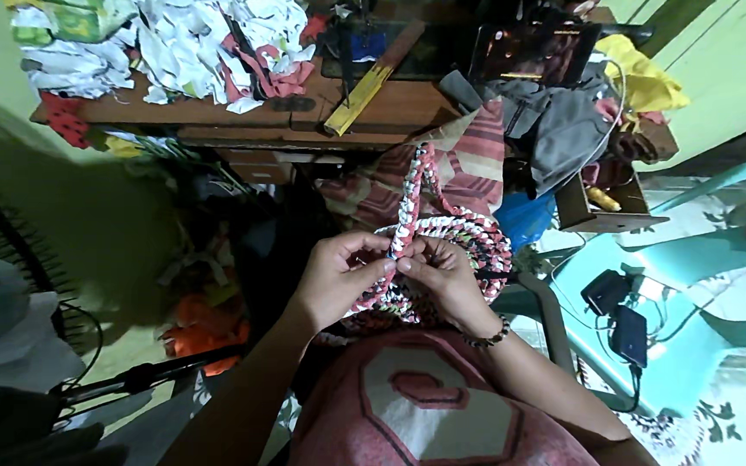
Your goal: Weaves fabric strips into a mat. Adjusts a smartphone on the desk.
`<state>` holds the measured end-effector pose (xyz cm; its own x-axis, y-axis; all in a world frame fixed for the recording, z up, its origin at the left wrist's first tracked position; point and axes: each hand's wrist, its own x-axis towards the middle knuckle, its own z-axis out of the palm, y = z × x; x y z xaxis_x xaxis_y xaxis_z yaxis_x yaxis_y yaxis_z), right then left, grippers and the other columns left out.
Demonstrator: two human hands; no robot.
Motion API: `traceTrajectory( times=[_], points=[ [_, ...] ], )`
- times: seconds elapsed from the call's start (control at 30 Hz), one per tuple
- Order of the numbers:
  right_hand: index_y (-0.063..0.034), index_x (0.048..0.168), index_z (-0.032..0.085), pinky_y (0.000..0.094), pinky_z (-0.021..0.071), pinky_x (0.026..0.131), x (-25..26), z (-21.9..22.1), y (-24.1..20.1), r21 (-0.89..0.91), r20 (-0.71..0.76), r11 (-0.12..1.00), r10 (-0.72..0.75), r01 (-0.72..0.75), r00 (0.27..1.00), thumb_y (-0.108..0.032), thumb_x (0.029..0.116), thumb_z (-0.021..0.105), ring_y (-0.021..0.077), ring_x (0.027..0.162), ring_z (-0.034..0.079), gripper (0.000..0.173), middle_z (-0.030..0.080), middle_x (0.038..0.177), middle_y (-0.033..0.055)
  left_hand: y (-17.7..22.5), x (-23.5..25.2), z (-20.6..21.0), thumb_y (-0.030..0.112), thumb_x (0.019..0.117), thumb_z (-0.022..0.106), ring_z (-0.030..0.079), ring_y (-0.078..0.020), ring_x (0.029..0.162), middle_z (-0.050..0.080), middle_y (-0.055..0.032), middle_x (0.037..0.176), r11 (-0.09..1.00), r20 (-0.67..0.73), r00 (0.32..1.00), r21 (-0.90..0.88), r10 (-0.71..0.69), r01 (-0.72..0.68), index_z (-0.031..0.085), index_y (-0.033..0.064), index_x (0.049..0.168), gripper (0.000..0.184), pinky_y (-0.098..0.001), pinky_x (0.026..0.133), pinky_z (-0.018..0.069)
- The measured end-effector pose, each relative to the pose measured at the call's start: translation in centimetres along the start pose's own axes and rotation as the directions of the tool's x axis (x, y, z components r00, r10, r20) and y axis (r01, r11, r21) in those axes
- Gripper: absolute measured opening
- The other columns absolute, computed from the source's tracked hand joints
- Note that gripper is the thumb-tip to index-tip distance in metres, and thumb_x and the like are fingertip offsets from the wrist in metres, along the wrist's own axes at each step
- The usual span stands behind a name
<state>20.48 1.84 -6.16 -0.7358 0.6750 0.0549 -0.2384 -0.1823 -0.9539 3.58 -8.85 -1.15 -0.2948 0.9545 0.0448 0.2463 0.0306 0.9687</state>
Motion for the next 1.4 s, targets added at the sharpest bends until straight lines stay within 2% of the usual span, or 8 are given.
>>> traceTrajectory(
  times=[0.23, 0.4, 0.6, 0.7, 0.83, 1.0, 1.1, 1.4],
  points=[
    [-0.0092, 0.083, 0.062, 0.0163, 0.0466, 0.054, 0.1, 1.0, 0.1, -0.214, -0.064, 0.961, -0.191, 0.173, 0.98, -0.005, 0.0913, 0.069, -0.001, 0.055, 0.053, 0.011, 0.058, 0.064, -0.0074, -0.4, -0.4, 1.9, 0.001, 0.0892, 0.071, 0.069, -0.006, 0.082, 0.069, -0.0031, 0.095, 0.972, -0.161, 0.964, 0.137, 0.212, -0.191, 0.072, 0.0017, 0.098, 0.009, -0.0219, 0.074, 0.0614],
    [-0.0039, 0.093, 0.067, 0.0139, 0.0459, 0.058, -0.3, 1.2, 0.5, -0.261, 0.084, 0.933, -0.235, 0.249, 0.968, -0.009, 0.0938, 0.07, -0.0045, 0.061, 0.052, 0.006, 0.06, 0.071, -0.0081, 0.0, 0.0, 0.5, 0.014, 0.0943, 0.071, 0.071, -0.0092, 0.089, 0.074, -0.001, 0.101, 0.999, 0.011, 1.0, -0.021, 0.029, -0.029, 0.069, 0.0068, 0.118, 0.024, -0.0265, 0.08, 0.0613],
    [-0.0033, 0.115, 0.067, 0.0121, 0.0464, 0.061, -1.6, -0.8, -0.2, -0.282, 0.149, 0.925, -0.22, 0.254, 0.964, -0.022, 0.0925, 0.075, -0.0063, 0.069, 0.052, 0.03, 0.064, 0.086, -0.008, 1.0, -0.9, -5.1, 0.014, 0.0942, 0.062, 0.066, -0.0049, 0.063, 0.072, 0.0024, 0.085, 0.978, -0.014, 1.0, 0.209, 0.013, -0.009, 0.069, 0.0111, 0.119, 0.026, -0.0229, 0.055, 0.0582],
    [-0.0094, 0.116, 0.067, 0.0149, 0.0516, 0.065, -2.9, -3.6, -1.8, -0.385, 0.023, 0.88, -0.29, 0.276, 0.957, -0.026, 0.0956, 0.071, -0.0043, 0.073, 0.058, 0.026, 0.068, 0.094, -0.008, 1.4, -1.5, -9.1, 0.013, 0.0941, 0.065, 0.068, -0.0183, 0.069, 0.072, -0.0048, 0.088, 0.771, -0.023, 0.995, 0.63, -0.096, 0.089, 0.066, 0.0166, 0.132, 0.038, -0.0451, 0.063, 0.0594],
    [-0.007, 0.115, 0.067, 0.0217, 0.0562, 0.066, -4.4, -7.1, -3.2, -0.562, -0.181, 0.802, -0.355, 0.2, 0.917, -0.017, 0.095, 0.069, 0.003, 0.072, 0.063, 0.023, 0.069, 0.089, -0.0033, 1.7, -1.7, -11.0, 0.02, 0.0875, 0.079, 0.069, -0.0335, 0.101, 0.072, -0.0122, 0.112, 0.634, 0.134, 0.982, 0.773, -0.134, -0.019, 0.068, 0.0135, 0.134, 0.048, -0.0649, 0.086, 0.0525],
    [-0.0054, 0.115, 0.069, 0.018, 0.0491, 0.055, -4.9, -10.0, -3.4, -0.691, -0.306, 0.717, -0.404, 0.091, 0.862, -0.017, 0.0955, 0.069, 0.0015, 0.059, 0.054, 0.023, 0.062, 0.075, -0.0037, 2.6, 2.2, -7.5, 0.036, 0.099, 0.061, 0.066, -0.0281, 0.111, 0.069, -0.0134, 0.121, 0.637, 0.241, 0.924, 0.671, 0.298, -0.38, 0.071, 0.0083, 0.126, 0.04, -0.053, 0.095, 0.0529],
    [-0.0067, 0.116, 0.07, 0.019, 0.0505, 0.057, -4.8, -10.4, -3.5, -0.648, -0.355, 0.76, -0.355, 0.046, 0.865, -0.017, 0.0941, 0.071, 0.0027, 0.061, 0.057, 0.024, 0.064, 0.077, -0.0031, 3.7, 6.1, -4.0, 0.027, 0.1078, 0.048, 0.067, -0.0139, 0.11, 0.07, -0.0043, 0.12, 0.712, 0.312, 0.907, 0.566, 0.284, -0.417, 0.072, 0.0114, 0.124, 0.033, -0.0392, 0.1, 0.054],
    [-0.0114, 0.122, 0.071, 0.0204, 0.0476, 0.054, -3.5, -11.3, -2.6, -0.636, -0.372, 0.77, -0.238, -0.059, 0.897, -0.026, 0.0884, 0.079, 0.0035, 0.057, 0.052, 0.037, 0.06, 0.074, -0.0037, 2.9, 12.5, 3.3, 0.02, 0.1096, 0.047, 0.068, -0.0167, 0.091, 0.071, -0.0072, 0.102, 0.821, 0.456, 0.885, 0.467, 0.095, -0.329, 0.068, 0.0082, 0.119, 0.026, -0.0416, 0.086, 0.056]
  ],
)
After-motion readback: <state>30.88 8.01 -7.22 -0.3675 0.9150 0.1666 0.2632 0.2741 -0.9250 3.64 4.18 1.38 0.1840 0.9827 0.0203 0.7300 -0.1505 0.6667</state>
